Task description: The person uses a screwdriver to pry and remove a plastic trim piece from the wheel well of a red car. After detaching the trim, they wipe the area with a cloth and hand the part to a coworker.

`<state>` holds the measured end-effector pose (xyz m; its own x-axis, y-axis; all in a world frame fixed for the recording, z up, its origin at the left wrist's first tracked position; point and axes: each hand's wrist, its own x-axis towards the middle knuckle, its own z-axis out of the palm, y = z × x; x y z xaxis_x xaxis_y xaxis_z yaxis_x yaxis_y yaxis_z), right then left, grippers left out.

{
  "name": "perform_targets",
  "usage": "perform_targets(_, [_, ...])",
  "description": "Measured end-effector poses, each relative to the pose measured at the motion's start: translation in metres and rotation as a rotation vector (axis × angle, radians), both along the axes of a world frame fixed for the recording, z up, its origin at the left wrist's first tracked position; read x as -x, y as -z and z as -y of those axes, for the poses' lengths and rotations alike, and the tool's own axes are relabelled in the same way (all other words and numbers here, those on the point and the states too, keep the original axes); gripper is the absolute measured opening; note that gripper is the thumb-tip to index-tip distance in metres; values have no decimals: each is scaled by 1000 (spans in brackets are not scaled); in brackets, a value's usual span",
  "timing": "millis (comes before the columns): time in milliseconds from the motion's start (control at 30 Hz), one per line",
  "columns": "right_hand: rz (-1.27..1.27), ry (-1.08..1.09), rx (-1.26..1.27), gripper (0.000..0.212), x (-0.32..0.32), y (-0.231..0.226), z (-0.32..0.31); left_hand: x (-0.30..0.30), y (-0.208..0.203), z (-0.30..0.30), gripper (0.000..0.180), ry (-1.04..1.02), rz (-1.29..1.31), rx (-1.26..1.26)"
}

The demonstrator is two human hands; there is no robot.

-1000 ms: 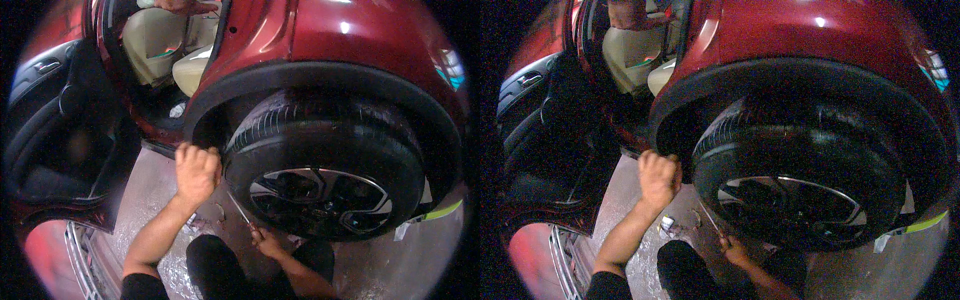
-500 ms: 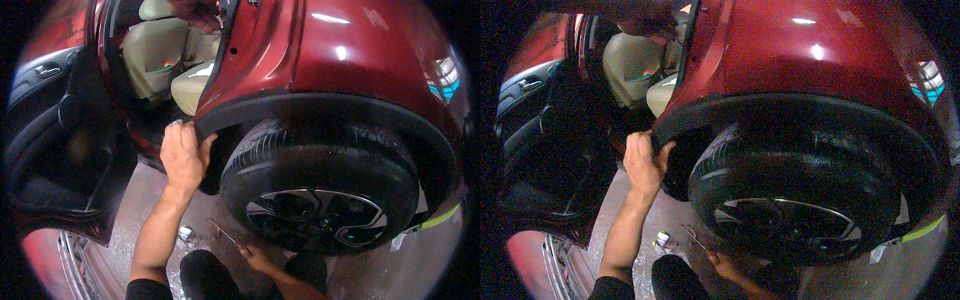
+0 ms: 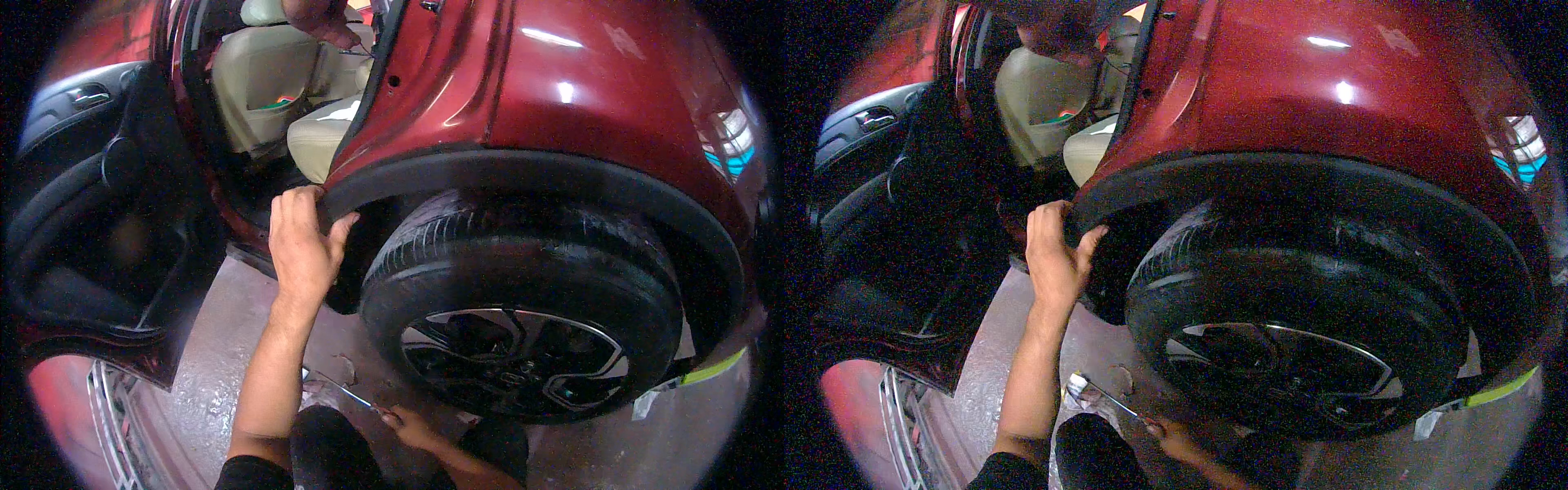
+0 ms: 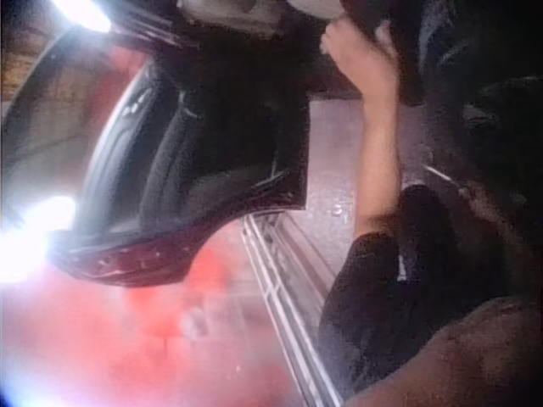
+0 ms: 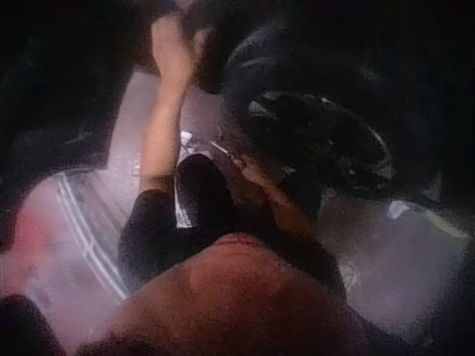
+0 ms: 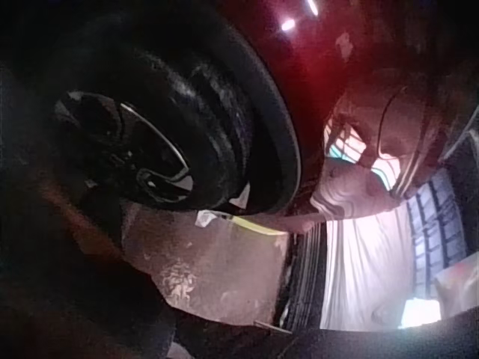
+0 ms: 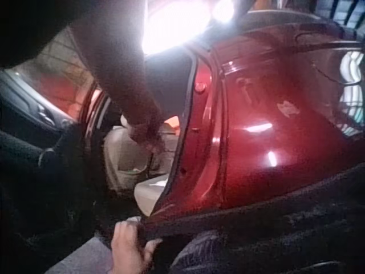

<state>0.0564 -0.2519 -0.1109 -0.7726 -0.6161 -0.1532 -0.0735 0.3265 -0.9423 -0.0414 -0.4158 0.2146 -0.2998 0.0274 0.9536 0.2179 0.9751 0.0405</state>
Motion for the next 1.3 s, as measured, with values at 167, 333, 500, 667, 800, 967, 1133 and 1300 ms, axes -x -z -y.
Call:
perform_targets(167, [-63, 40, 7, 36, 0, 18, -4, 7, 16, 1, 45, 38, -71, -98])
perform_targets(333, [-92, 10, -51, 37, -10, -2, -10, 11, 61, 26, 43, -30, -25, -285])
perform_targets(500, [-24, -18, -54, 39, -22, 6, -7, 9, 63, 42, 39, -7, 23, -218])
perform_targets(667, [-6, -92, -199, 40, -17, -10, -11, 11, 66, 42, 40, 65, 11, -332])
perform_targets(800, [-152, -102, -162, 40, -20, -17, -10, 8, 82, 59, 39, 38, -10, -316])
perform_targets(967, [-274, -64, -202, 38, -12, 17, -13, 22, 91, 70, 39, 80, -52, -264])
perform_targets(1133, [-196, -48, -111, 39, -17, -9, -6, 11, 100, 90, 38, 203, 187, -577])
perform_targets(1300, [-106, -78, -197, 39, -11, -25, 3, 21, 130, 99, 51, -34, 370, -413])
